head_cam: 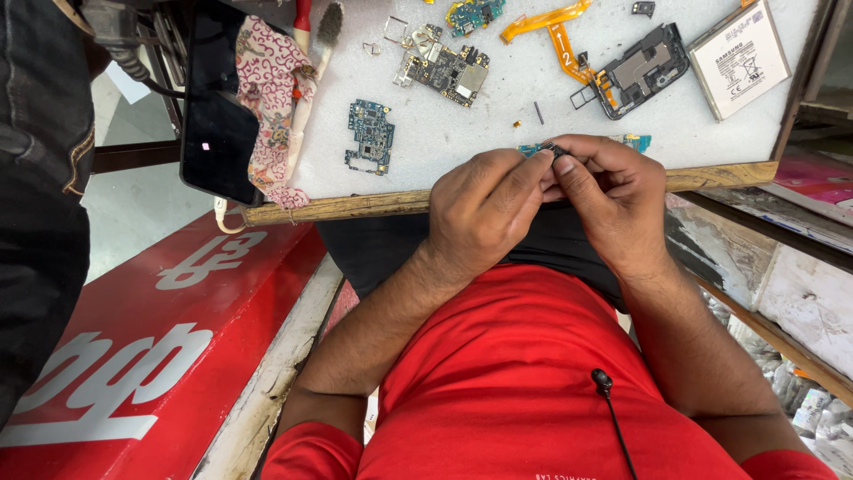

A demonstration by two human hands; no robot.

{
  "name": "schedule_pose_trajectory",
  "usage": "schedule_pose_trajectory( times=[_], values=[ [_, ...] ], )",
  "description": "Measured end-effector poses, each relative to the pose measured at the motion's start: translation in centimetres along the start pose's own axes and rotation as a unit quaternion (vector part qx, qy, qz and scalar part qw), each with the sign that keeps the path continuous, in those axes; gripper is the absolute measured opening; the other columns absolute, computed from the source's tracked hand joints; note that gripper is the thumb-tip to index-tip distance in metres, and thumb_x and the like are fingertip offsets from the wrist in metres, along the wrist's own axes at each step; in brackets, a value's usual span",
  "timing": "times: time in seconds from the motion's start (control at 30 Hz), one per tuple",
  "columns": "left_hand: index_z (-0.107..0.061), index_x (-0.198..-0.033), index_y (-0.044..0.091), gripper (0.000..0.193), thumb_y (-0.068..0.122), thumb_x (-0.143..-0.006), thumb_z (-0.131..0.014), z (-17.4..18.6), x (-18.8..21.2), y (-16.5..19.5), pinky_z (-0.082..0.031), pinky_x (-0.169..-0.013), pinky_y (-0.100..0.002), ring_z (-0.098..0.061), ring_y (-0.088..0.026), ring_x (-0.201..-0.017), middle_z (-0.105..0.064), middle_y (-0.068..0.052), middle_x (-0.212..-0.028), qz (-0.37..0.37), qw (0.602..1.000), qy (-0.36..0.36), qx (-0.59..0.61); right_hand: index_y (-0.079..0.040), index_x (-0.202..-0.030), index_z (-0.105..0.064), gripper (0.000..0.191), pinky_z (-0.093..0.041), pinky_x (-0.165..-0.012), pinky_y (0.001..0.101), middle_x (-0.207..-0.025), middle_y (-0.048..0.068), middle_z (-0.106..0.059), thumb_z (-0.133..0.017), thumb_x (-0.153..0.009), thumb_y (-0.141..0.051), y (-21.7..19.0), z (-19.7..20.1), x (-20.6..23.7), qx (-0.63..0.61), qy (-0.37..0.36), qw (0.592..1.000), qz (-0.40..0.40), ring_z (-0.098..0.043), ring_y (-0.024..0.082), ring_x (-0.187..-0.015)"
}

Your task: The person handles a disassembled mobile phone, using a toothbrush to clean a circuit board and a cloth to wipe a camera module. They pick up and place down various components on the workbench, including a battery and other small parts.

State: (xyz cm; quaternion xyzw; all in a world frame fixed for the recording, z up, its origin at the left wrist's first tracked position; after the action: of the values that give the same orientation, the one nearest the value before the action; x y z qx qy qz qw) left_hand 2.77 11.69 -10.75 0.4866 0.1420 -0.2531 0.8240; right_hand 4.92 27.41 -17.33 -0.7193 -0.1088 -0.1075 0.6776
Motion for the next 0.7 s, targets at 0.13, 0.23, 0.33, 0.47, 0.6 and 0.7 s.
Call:
schedule_pose_trajectory(
  times=[0.13,0.23,0.33,0.47,0.6,0.7],
  values=[
    [-0.067,-0.124,0.004,0.03,-0.001,-0.096,-0.076,-0.05,-0.04,-0.32,-0.06,-0.071,-0.031,-0.07,-0.019,-0.087,-0.064,-0.005,-0.1,0.026,1.0,-0.003,0.013,0.008,-0.129,-0.063,0.022,-0.065,-0.089,0.0317,-0.107,0.014,-0.072,-0.057,-0.11,0.001,0.02,-0.06,-0.07,-0.01,0.004,1.0,-0.01,-0.073,0.016,-0.096],
    [-0.067,-0.123,0.006,0.029,-0.003,-0.095,-0.074,-0.03,-0.03,-0.56,-0.06,-0.071,-0.031,-0.071,-0.019,-0.088,-0.065,-0.005,-0.101,0.049,0.999,-0.004,0.016,0.008,-0.129,-0.064,0.022,-0.066,-0.089,0.0323,-0.106,0.014,-0.072,-0.057,-0.11,0.0,-0.17,-0.14,-0.09,-0.002,0.006,1.0,-0.001,-0.072,0.017,-0.097],
    [-0.067,-0.122,0.006,0.029,-0.003,-0.095,-0.074,0.13,-0.09,-0.48,-0.059,-0.071,-0.031,-0.071,-0.02,-0.089,-0.065,-0.004,-0.101,0.048,0.999,0.003,0.019,0.008,-0.13,-0.063,0.022,-0.066,-0.089,0.0323,-0.107,0.014,-0.071,-0.057,-0.11,0.0,-0.18,-0.2,-0.04,-0.002,-0.002,1.0,0.0,-0.072,0.017,-0.098],
    [-0.067,-0.122,0.004,0.029,-0.003,-0.095,-0.073,0.31,-0.12,-0.3,-0.06,-0.072,-0.031,-0.071,-0.02,-0.09,-0.065,-0.005,-0.101,0.041,0.999,0.005,0.024,0.008,-0.13,-0.063,0.022,-0.065,-0.09,0.0318,-0.107,0.014,-0.072,-0.056,-0.111,0.0,-0.1,-0.16,0.0,0.001,-0.005,1.0,-0.001,-0.073,0.017,-0.097],
    [-0.067,-0.121,0.005,0.028,-0.004,-0.095,-0.074,0.27,-0.13,-0.29,-0.06,-0.072,-0.031,-0.071,-0.02,-0.089,-0.064,-0.006,-0.101,0.048,0.999,-0.006,0.014,0.008,-0.129,-0.064,0.022,-0.065,-0.089,0.0314,-0.107,0.014,-0.072,-0.056,-0.111,-0.001,-0.19,-0.15,-0.04,0.003,-0.006,1.0,0.002,-0.072,0.016,-0.097],
    [-0.067,-0.122,0.005,0.028,-0.003,-0.096,-0.074,0.54,-0.18,-0.2,-0.061,-0.073,-0.03,-0.071,-0.02,-0.09,-0.065,-0.006,-0.103,0.041,0.999,0.002,0.017,0.008,-0.13,-0.063,0.022,-0.065,-0.09,0.0313,-0.107,0.014,-0.072,-0.057,-0.111,-0.001,-0.32,-0.28,-0.08,0.016,-0.012,1.0,0.007,-0.073,0.016,-0.098]
  ],
)
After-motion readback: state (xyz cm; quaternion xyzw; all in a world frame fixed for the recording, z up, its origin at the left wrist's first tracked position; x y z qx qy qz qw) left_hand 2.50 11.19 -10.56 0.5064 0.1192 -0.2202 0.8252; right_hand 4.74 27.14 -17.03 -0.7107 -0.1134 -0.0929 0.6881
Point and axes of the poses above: each hand's wrist, its own x-axis away from the middle knuckle, its own z-axis out of the back of the hand, y = z × x, the point moved 9 cm from there along -x, towards the middle knuckle
